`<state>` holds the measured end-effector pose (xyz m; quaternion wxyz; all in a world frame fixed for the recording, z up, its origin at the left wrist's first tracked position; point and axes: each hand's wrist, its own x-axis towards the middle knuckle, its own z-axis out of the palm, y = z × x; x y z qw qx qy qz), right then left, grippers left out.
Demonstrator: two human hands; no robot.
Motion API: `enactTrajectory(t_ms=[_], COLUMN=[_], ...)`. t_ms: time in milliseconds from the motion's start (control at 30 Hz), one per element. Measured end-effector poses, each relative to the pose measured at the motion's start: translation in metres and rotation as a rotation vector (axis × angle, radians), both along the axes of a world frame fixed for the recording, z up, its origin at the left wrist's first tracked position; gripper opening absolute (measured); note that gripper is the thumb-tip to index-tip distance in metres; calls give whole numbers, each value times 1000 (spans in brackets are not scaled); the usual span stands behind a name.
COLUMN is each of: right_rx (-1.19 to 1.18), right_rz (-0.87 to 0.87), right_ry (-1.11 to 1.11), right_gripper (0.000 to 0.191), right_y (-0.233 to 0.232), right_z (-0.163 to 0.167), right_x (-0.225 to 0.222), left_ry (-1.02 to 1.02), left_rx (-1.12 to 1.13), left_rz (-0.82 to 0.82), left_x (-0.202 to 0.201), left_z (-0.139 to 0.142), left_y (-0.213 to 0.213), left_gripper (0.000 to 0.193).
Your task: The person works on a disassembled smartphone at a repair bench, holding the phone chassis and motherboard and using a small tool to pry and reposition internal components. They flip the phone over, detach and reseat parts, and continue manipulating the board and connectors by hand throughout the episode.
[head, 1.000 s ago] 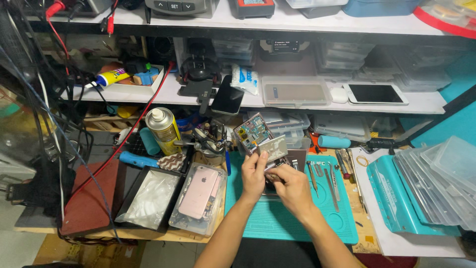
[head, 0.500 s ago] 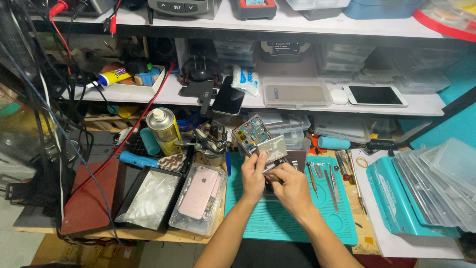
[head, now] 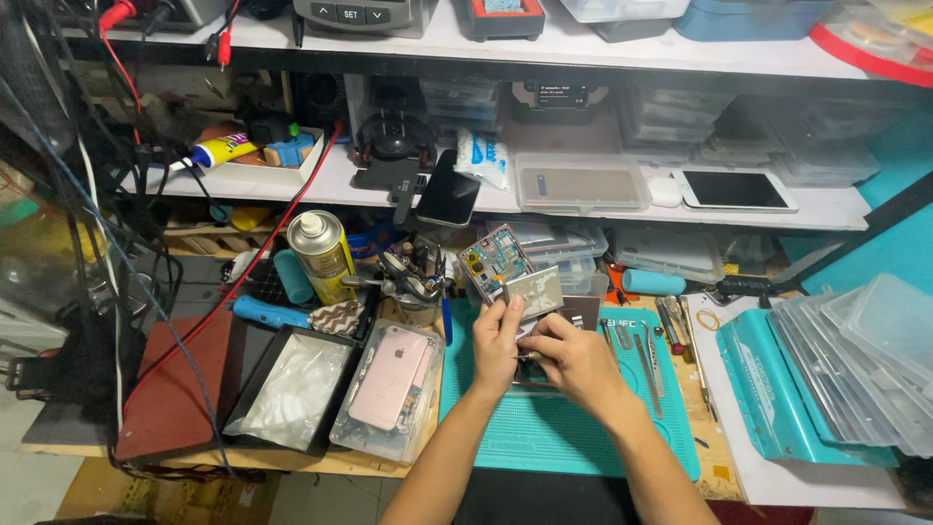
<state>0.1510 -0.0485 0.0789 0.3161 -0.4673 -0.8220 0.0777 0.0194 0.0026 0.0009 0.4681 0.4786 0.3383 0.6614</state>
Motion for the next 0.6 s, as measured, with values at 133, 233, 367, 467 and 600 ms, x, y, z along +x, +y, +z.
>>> enactTrajectory(t_ms=[133,233,367,467,600], right_rx=[6,-41,-68,-167,-98], right_rz=[-25,-87,-35,-99,-302], right_ry=[90,223,253,412,648], right_gripper=[25,23,25,19,21], right_y=[-1,-3,-3,-4,-1], right_z=[-6,-11,-12,-19,-38], right_x=[-4,-10,-3,1,4], left_ry=[-10,21,-27,-48,31], left_rx=[-6,-11,-37,-29,-16], left_rz=[-4,16,15,25,79], left_x=[-1,-1,-1,-2,-5], left_z=[1,1,2,4,5], left_y=[0,0,1,-1,-1], left_gripper=[27,27,27,26,27])
